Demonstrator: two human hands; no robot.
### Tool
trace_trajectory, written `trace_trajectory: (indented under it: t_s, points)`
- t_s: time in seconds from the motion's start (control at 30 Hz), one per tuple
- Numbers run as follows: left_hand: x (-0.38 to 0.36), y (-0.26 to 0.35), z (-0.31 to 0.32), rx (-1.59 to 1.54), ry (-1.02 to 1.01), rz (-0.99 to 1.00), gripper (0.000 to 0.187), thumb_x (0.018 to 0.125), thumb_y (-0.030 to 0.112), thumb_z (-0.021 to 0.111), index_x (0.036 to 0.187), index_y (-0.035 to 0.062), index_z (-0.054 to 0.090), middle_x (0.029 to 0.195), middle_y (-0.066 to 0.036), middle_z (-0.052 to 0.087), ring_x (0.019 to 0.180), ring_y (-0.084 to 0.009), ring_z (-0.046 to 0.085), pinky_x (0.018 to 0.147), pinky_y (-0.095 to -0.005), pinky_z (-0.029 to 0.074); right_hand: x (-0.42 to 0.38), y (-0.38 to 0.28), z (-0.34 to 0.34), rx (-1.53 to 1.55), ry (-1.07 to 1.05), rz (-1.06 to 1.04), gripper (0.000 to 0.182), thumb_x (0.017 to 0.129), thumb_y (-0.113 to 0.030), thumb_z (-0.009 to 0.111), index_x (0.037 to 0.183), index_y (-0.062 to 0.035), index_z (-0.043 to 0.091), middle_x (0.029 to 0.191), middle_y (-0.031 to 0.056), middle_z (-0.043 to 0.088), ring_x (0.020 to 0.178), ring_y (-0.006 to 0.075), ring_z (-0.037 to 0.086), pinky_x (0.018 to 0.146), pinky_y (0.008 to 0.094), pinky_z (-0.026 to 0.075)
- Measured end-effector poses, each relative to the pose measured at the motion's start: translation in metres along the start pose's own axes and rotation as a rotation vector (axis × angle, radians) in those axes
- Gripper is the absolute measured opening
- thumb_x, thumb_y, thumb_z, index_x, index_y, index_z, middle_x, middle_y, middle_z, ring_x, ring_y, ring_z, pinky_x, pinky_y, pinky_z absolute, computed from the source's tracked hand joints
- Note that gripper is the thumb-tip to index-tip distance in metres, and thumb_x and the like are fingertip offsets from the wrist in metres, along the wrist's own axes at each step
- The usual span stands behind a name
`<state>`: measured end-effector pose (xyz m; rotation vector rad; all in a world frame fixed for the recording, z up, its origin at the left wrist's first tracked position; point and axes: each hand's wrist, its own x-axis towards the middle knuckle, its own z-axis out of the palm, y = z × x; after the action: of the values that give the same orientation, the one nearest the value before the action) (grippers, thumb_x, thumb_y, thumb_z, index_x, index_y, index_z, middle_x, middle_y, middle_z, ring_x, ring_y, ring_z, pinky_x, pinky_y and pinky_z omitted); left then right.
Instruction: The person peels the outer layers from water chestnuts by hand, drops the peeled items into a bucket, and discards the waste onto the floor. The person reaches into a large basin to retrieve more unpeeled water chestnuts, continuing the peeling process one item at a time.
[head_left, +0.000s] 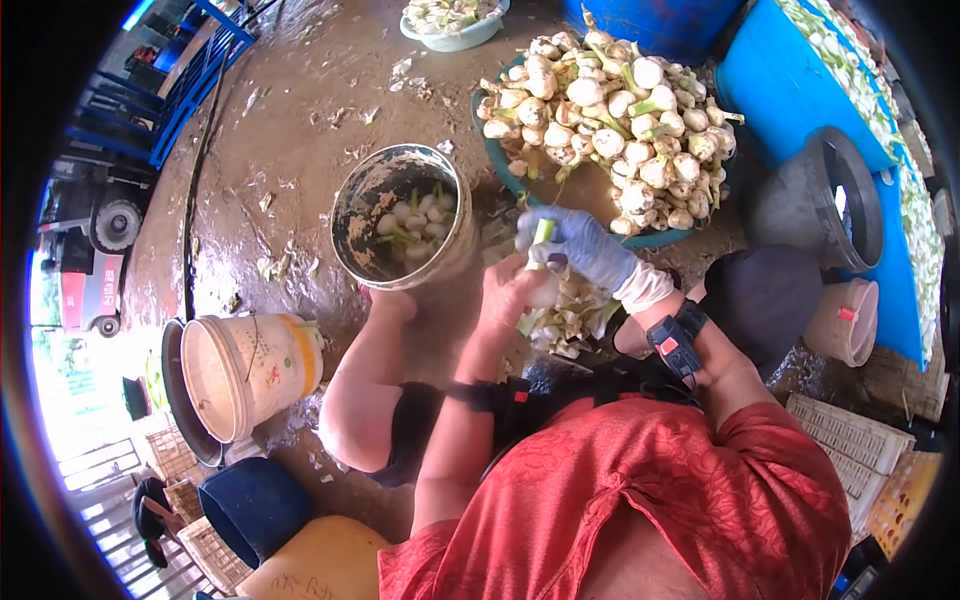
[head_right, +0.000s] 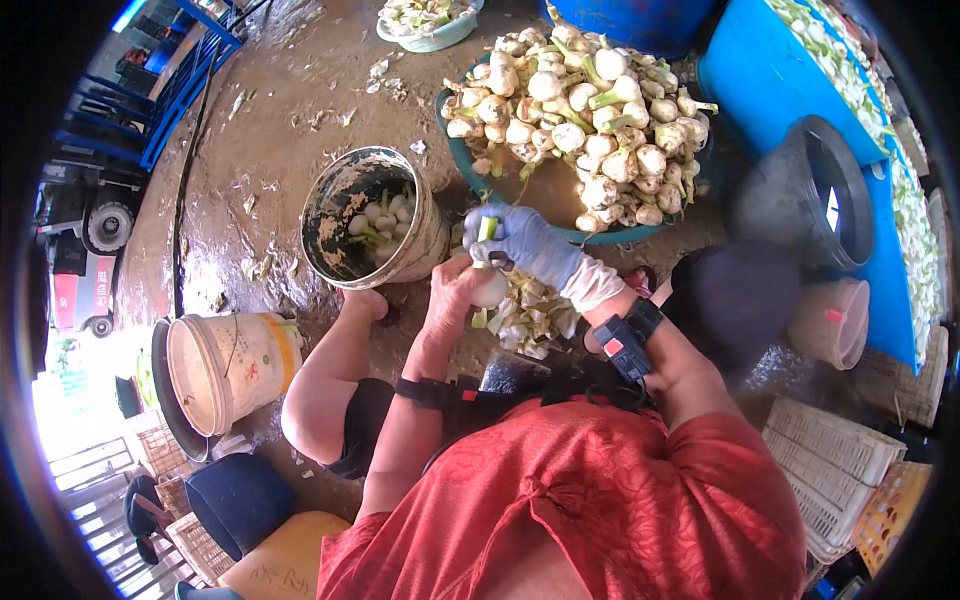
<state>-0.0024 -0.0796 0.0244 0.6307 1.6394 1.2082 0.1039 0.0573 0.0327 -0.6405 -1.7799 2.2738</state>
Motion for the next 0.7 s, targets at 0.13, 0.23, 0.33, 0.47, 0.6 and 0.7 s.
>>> trace_trajectory:
  t_s: [0.13, 0.23, 0.33, 0.47, 0.6, 0.7]
  points:
    - [0.003, -0.013, -0.010, -0.469, -0.074, -0.094, 0.044, 0.086, 0.042, 0.048, 0.094, 0.0004, 0.061, 0.069, -0.006, 0.059, 0.051, -0.0141, 0.052, 0.043, -0.0248, 0.039, 0.002, 0.016, -0.012, 0.104, 0.071, -0.082, 0.019, 0.082, -0.010, 0.063, 0.100, -0.0045, 0.060, 0.086, 0.0036, 0.064, 0.067, 0.0051, 0.055, 0.056, 0.0168, 0.044]
    - [0.013, -0.026, -0.020, -0.354, -0.047, -0.083, 0.032, 0.090, 0.032, 0.048, 0.086, 0.0022, 0.059, 0.064, -0.003, 0.053, 0.047, -0.0109, 0.046, 0.042, -0.0238, 0.036, -0.005, 0.013, -0.019, 0.248, 0.142, -0.100, 0.013, 0.080, -0.009, 0.062, 0.093, -0.0068, 0.062, 0.082, 0.0039, 0.065, 0.063, 0.0054, 0.054, 0.052, 0.0167, 0.042]
    - [0.014, -0.023, -0.016, -0.289, -0.047, -0.051, 0.018, 0.090, 0.018, 0.054, 0.079, 0.0041, 0.056, 0.060, 0.001, 0.047, 0.046, -0.0069, 0.041, 0.041, -0.0216, 0.032, -0.010, 0.009, -0.029, 0.293, 0.155, -0.111, 0.013, 0.081, -0.009, 0.061, 0.093, -0.0061, 0.062, 0.085, 0.0056, 0.065, 0.068, 0.0088, 0.057, 0.057, 0.0177, 0.044]
    - [0.010, -0.016, -0.014, -0.380, 0.015, 0.020, 0.018, 0.089, 0.018, 0.059, 0.078, 0.0045, 0.055, 0.060, 0.004, 0.046, 0.047, -0.0048, 0.038, 0.041, -0.0197, 0.031, -0.011, 0.025, -0.046, 0.417, 0.204, -0.223, 0.019, 0.084, -0.016, 0.063, 0.098, -0.0049, 0.059, 0.090, 0.0061, 0.063, 0.074, 0.0105, 0.057, 0.064, 0.0207, 0.046]
    - [0.007, -0.013, -0.012, -0.373, 0.013, 0.046, 0.017, 0.089, 0.017, 0.057, 0.077, 0.0047, 0.055, 0.058, 0.004, 0.045, 0.047, -0.0048, 0.039, 0.042, -0.0196, 0.029, -0.007, 0.040, -0.064, 0.515, 0.340, -0.296, 0.018, 0.083, -0.014, 0.064, 0.099, -0.0050, 0.059, 0.093, 0.0091, 0.063, 0.081, 0.0142, 0.058, 0.067, 0.0247, 0.048]
    - [0.015, -0.018, -0.010, 0.064, 0.072, 0.097, 0.019, 0.085, 0.018, 0.056, 0.074, 0.0029, 0.056, 0.054, 0.000, 0.048, 0.048, -0.0063, 0.043, 0.042, -0.0232, 0.031, 0.001, 0.050, -0.083, 1.037, 0.325, -0.279, 0.023, 0.082, -0.019, 0.066, 0.098, -0.0037, 0.061, 0.090, 0.0120, 0.064, 0.086, 0.0230, 0.060, 0.073, 0.0375, 0.051]
